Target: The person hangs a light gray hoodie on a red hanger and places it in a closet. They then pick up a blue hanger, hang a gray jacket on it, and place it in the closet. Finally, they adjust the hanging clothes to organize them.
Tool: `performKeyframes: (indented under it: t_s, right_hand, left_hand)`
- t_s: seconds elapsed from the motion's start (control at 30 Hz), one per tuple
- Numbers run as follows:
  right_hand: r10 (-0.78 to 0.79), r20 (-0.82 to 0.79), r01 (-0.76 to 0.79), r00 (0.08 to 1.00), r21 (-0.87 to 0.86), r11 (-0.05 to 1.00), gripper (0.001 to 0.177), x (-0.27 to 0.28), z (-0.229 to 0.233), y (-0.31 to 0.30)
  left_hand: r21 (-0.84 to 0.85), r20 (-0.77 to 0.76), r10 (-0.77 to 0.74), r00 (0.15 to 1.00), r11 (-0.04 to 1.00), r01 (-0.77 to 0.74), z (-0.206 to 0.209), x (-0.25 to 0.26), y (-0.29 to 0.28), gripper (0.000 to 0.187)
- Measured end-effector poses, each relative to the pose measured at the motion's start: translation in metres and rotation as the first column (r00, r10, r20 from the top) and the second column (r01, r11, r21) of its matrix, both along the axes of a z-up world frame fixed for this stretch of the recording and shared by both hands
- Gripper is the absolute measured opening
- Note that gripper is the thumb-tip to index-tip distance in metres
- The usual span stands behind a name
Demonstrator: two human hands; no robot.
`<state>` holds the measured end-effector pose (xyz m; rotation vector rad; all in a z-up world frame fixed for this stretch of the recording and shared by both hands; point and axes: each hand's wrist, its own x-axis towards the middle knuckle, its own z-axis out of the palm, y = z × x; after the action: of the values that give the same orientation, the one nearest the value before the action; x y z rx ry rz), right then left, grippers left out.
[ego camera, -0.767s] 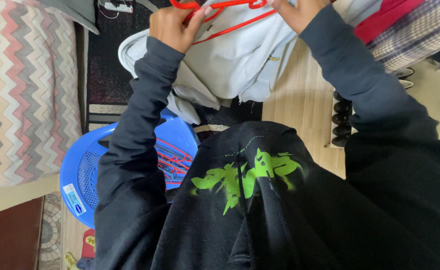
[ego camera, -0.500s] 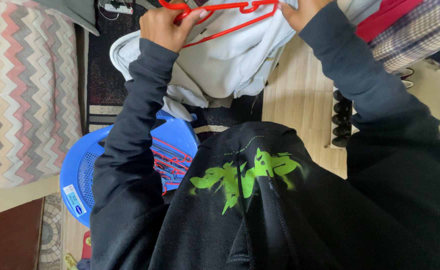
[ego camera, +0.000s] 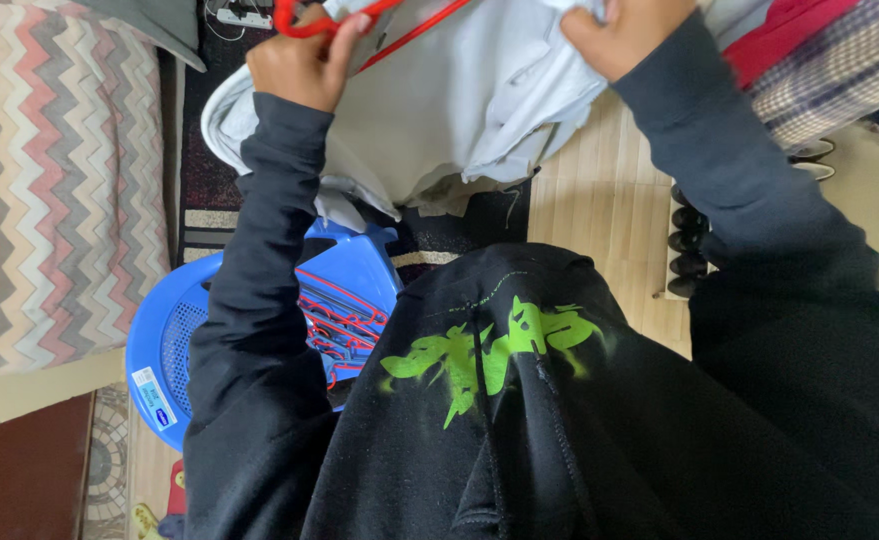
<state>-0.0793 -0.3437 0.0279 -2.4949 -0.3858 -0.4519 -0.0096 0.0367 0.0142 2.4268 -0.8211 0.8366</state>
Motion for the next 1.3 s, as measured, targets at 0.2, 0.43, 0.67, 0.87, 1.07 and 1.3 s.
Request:
performKeyframes:
  t_s: [0.2, 0.43, 0.67, 0.87, 1.07, 1.3]
  right_hand:
    - [0.281, 0.008, -0.280, 0.960, -0.068, 0.958, 0.021, 0.010, -0.030, 0.000]
    - [0.276, 0.114, -0.246, 0.954, -0.225, 0.943, 0.032, 0.030, -0.048, 0.005]
    - [0.472, 0.200, -0.453, 0.859, -0.133, 0.881, 0.035, 0.028, -0.021, 0.074]
    - [0.358, 0.157, -0.346, 0.920, -0.098, 0.933, 0.030, 0.026, -0.023, 0.098]
    - [0.361, 0.059, -0.344, 0.931, -0.192, 0.919, 0.022, 0.035, -0.032, 0.099]
    - [0.305, 0.036, -0.293, 0.952, -0.186, 0.938, 0.017, 0.054, -0.055, 0.073]
  left_hand:
    - [-0.112, -0.087, -0.028, 0.996, 0.994, 0.018, -0.001, -0.002, -0.006, 0.048]
    - [-0.006, 0.031, -0.154, 0.988, 0.988, 0.154, -0.006, -0.008, -0.033, 0.041]
    - [0.021, 0.067, -0.225, 0.972, 0.974, 0.225, -0.001, -0.009, -0.054, 0.041]
    - [-0.057, 0.028, -0.218, 0.976, 0.974, 0.219, -0.005, -0.011, -0.060, 0.037]
    - [-0.070, -0.069, -0.277, 0.958, 0.960, 0.272, -0.016, -0.009, -0.055, 0.032]
    - [-0.114, -0.018, -0.116, 0.993, 0.987, 0.113, -0.038, -0.018, -0.032, 0.055]
